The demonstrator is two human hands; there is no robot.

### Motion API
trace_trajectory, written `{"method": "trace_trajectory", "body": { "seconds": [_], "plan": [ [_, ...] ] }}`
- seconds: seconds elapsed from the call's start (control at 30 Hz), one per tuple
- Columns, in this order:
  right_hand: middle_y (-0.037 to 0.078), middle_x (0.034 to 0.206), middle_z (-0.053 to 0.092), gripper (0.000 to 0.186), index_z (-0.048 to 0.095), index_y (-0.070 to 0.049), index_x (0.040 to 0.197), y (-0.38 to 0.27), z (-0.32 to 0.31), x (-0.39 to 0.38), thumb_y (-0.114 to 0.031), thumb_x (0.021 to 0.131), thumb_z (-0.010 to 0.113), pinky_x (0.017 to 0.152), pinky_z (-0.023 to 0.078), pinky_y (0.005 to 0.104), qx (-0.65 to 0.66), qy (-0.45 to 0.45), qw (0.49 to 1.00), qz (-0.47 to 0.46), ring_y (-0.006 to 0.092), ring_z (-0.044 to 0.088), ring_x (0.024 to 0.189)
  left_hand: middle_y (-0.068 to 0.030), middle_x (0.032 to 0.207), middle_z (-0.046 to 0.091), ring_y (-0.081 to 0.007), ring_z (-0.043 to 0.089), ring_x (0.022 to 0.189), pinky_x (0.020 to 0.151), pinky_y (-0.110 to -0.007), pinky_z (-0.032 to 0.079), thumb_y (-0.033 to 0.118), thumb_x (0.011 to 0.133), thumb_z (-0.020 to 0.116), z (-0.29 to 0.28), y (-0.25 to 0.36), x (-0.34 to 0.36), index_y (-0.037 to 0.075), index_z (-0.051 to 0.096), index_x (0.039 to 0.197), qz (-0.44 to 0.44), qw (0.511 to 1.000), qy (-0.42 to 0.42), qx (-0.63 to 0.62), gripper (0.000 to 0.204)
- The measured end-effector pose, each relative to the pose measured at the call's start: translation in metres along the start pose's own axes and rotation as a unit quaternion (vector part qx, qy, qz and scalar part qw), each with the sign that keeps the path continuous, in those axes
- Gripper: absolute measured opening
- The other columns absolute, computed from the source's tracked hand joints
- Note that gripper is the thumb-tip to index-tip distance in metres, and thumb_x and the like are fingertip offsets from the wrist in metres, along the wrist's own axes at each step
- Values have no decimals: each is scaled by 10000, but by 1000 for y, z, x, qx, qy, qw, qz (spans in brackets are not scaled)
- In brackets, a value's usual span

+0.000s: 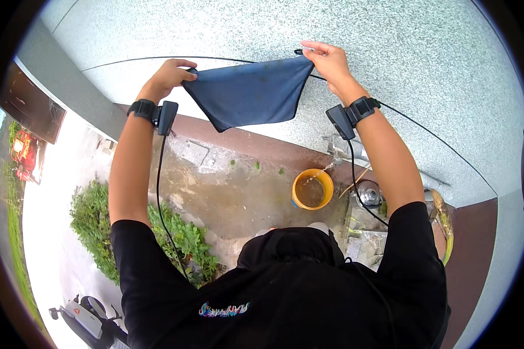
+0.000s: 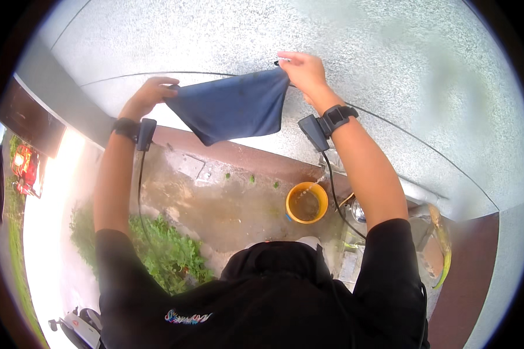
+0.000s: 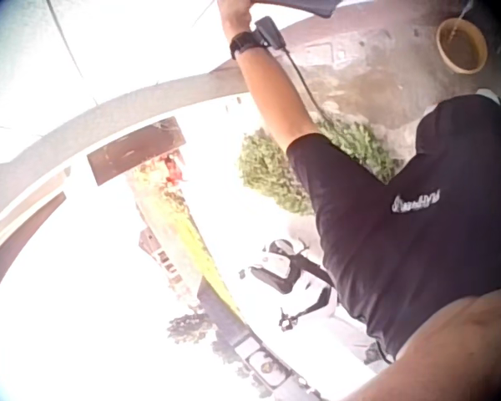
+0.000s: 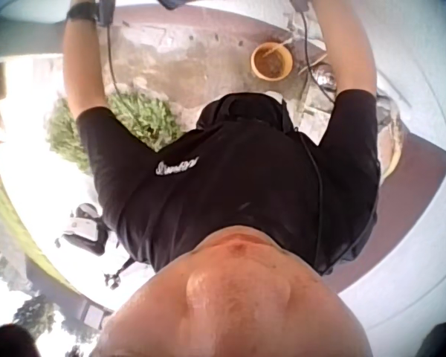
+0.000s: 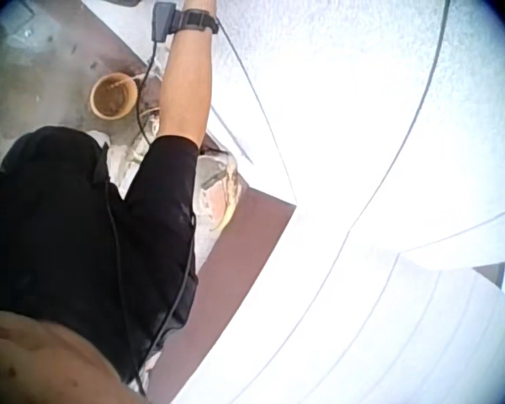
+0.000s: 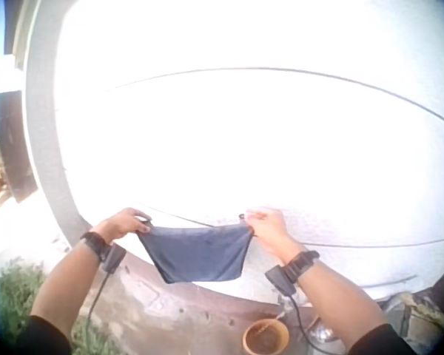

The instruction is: The person washes a blue cloth in a yellow bucket under an outdoor tap, wrings it out, and then walks into a storage room to pick up and flatten a cardboard box by hand.

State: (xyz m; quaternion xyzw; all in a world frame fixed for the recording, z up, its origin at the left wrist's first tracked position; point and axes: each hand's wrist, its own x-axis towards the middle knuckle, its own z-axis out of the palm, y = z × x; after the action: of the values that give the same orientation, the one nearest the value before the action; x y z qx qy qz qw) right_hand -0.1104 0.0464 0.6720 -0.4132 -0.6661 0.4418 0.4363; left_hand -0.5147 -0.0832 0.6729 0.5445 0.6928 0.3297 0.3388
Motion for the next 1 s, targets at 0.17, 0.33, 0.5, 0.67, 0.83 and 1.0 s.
{"method": "trace_trajectory", "body": {
  "seconds": [0.17, 0.33, 0.5, 0.67, 0.83, 1.0],
  "plan": [
    [34, 998, 734, 228, 806, -92, 1164, 15, -8, 4, -166, 953, 766, 738, 526, 266, -48, -38, 996, -64, 111, 633, 850, -155, 1257, 718, -248, 647, 1204, 967, -376, 520, 121, 868, 756, 16, 3, -5, 3, 707, 1279, 67, 987, 9, 145, 430],
    [-5, 947, 720, 223, 810, -60, 1116, 36, -24, 9, -196, 940, 811, 678, 478, 239, -125, -77, 979, -143, 65, 570, 768, -197, 1103, 717, -355, 705, 999, 902, -428, 573, 11, 779, 812, 31, -6, 9, 25, 780, 1099, 179, 923, 107, 323, 322],
    [17, 864, 703, 236, 806, -83, 1081, 42, -44, -1, -190, 876, 853, 711, 516, 262, -279, -119, 943, -133, 104, 616, 760, -194, 1045, 679, -380, 648, 1041, 932, -461, 541, 7, 804, 780, 49, -6, 10, -3, 765, 963, 203, 891, 147, 378, 160],
    [75, 958, 658, 206, 785, -79, 1010, 58, -53, -7, -183, 846, 855, 861, 552, 343, -338, -107, 912, -205, 209, 672, 958, -155, 1192, 695, -337, 623, 1162, 980, -445, 520, 24, 846, 760, 53, 6, -30, -10, 712, 982, 302, 887, 34, 347, 148],
    [59, 1033, 713, 196, 593, -54, 1030, 93, -60, -2, -205, 1010, 715, 825, 541, 297, -238, -162, 958, -8, 119, 662, 916, -238, 876, 709, -423, 686, 836, 751, -472, 531, 86, 930, 659, 93, 12, -10, 0, 622, 1020, 188, 946, 97, 245, 130],
    [105, 1003, 718, 263, 597, -25, 1134, 95, -26, -27, -220, 1004, 718, 729, 571, 315, -28, -113, 988, 102, 169, 704, 844, -253, 804, 687, -463, 676, 819, 746, -544, 547, 96, 808, 642, 182, 45, -13, 3, 644, 846, 188, 904, 290, 251, 101]
  ]
}}
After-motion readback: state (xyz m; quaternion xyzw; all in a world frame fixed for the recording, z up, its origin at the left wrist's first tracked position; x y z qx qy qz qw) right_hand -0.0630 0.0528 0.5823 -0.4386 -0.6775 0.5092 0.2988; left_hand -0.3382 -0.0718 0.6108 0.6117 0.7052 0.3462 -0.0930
